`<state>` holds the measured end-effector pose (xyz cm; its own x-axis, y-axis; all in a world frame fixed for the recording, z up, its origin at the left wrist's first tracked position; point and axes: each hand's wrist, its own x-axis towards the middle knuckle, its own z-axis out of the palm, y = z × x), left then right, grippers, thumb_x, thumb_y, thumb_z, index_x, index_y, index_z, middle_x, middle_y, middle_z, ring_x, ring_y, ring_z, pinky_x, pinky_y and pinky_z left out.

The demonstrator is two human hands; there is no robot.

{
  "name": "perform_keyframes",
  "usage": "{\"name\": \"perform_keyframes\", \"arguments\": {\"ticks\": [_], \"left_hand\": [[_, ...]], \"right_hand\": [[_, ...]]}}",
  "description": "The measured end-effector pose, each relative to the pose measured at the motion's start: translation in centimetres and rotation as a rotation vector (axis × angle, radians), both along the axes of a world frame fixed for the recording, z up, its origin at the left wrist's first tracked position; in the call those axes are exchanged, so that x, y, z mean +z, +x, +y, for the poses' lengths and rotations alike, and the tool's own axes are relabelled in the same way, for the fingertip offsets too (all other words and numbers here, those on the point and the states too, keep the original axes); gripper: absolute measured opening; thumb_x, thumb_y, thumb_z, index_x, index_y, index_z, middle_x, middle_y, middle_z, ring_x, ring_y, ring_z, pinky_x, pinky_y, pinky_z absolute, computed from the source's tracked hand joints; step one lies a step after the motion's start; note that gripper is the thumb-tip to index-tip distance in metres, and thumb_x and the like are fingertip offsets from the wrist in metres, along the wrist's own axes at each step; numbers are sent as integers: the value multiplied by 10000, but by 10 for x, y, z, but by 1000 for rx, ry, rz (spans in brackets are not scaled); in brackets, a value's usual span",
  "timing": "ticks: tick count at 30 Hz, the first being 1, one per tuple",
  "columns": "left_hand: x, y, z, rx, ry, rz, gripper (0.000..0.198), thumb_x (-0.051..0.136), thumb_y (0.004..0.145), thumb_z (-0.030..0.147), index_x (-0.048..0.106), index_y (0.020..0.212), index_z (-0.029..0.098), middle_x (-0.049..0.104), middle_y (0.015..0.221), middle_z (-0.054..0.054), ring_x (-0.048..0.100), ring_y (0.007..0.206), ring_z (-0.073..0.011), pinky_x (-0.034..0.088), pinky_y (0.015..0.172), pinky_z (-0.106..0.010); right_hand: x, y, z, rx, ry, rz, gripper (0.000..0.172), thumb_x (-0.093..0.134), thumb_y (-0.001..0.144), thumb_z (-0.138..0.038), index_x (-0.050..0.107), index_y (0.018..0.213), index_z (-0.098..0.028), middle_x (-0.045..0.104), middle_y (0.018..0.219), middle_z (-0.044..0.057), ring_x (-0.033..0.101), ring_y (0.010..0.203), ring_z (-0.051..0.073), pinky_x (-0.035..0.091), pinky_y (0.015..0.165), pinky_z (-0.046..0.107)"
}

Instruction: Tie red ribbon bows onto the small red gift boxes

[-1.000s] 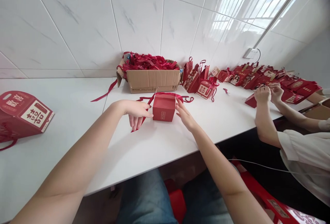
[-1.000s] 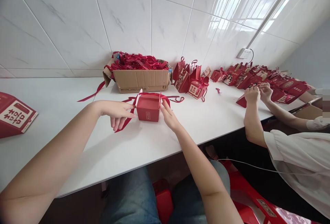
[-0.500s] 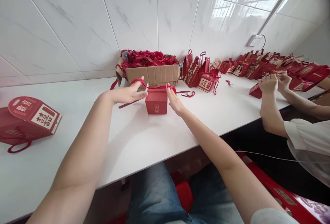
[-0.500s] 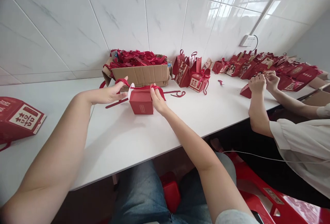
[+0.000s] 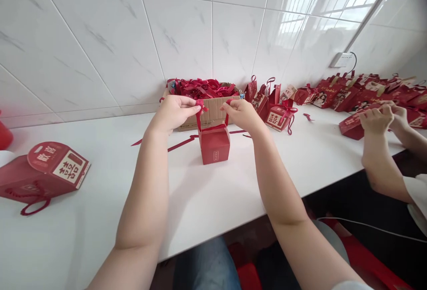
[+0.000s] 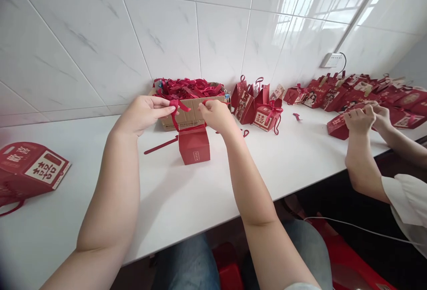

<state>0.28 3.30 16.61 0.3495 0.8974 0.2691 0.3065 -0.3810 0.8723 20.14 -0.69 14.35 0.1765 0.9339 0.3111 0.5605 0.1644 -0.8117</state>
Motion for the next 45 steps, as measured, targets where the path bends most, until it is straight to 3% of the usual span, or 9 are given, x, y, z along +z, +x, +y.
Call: {"name": "perform_keyframes", "arguments": {"ticks": [5,10,15,19,25,32,36,40,45], "left_hand": [[3,5,-7,25,6,26,280,765,681,409,738,840,181,730,884,-54,651,916,-240,499,871,-379],[3,8,-10,15,19,10,277,760,689,407,758,859,188,736,854,-48,658,847,-228,525,822,-364],[2,10,-11,-11,-7,-18,244,747,706,406,752,809,185,721,773,-43,665,768,-211,550,766,-355],[-1,14,-10,-57,-37,-79,225,750,710,376,750,828,185,729,816,-43,681,797,-216,576,775,-362],[-6,20,-9,-67,13,-103,189,740,729,349,744,825,187,729,834,-42,688,839,-227,589,786,-369],[-1,24,-14,-48,229,-75,110,722,752,283,715,758,174,703,814,-27,664,837,-203,561,769,-338],[-1,26,-12,-29,290,-92,106,744,731,278,703,769,187,699,844,-23,655,853,-192,546,752,-311],[-1,24,-12,-93,201,-88,263,669,805,442,696,759,185,687,755,-30,667,805,-196,539,681,-299],[2,13,-15,-89,181,31,322,651,803,504,720,740,196,674,671,-30,654,726,-197,518,659,-311]], "right_hand": [[12,-3,-8,147,3,1,265,604,869,-320,597,645,-180,493,601,-4,414,499,87,331,529,266],[14,-7,-6,284,-8,76,266,612,870,-367,577,683,-181,513,629,-1,477,567,106,367,545,251],[12,-9,-2,254,-36,13,305,480,933,-408,561,735,-191,550,683,3,474,554,101,365,529,248],[8,-12,3,176,37,-86,344,476,935,-363,509,642,-184,504,618,4,456,557,110,337,524,253],[2,-14,9,225,25,-138,376,500,907,-272,442,547,-178,533,580,14,406,508,96,306,494,260],[5,-12,9,514,14,-34,207,464,878,-168,523,680,-183,542,651,-14,497,632,113,400,589,243],[6,-14,6,694,-33,17,269,543,896,-322,543,667,-181,480,581,-28,475,603,108,405,579,236],[4,-16,6,745,-105,113,467,505,899,-549,555,634,-168,378,478,-51,346,454,66,318,459,222],[4,-12,9,705,-111,230,534,468,894,-605,617,659,-149,532,522,-9,409,455,61,348,463,219]]}}
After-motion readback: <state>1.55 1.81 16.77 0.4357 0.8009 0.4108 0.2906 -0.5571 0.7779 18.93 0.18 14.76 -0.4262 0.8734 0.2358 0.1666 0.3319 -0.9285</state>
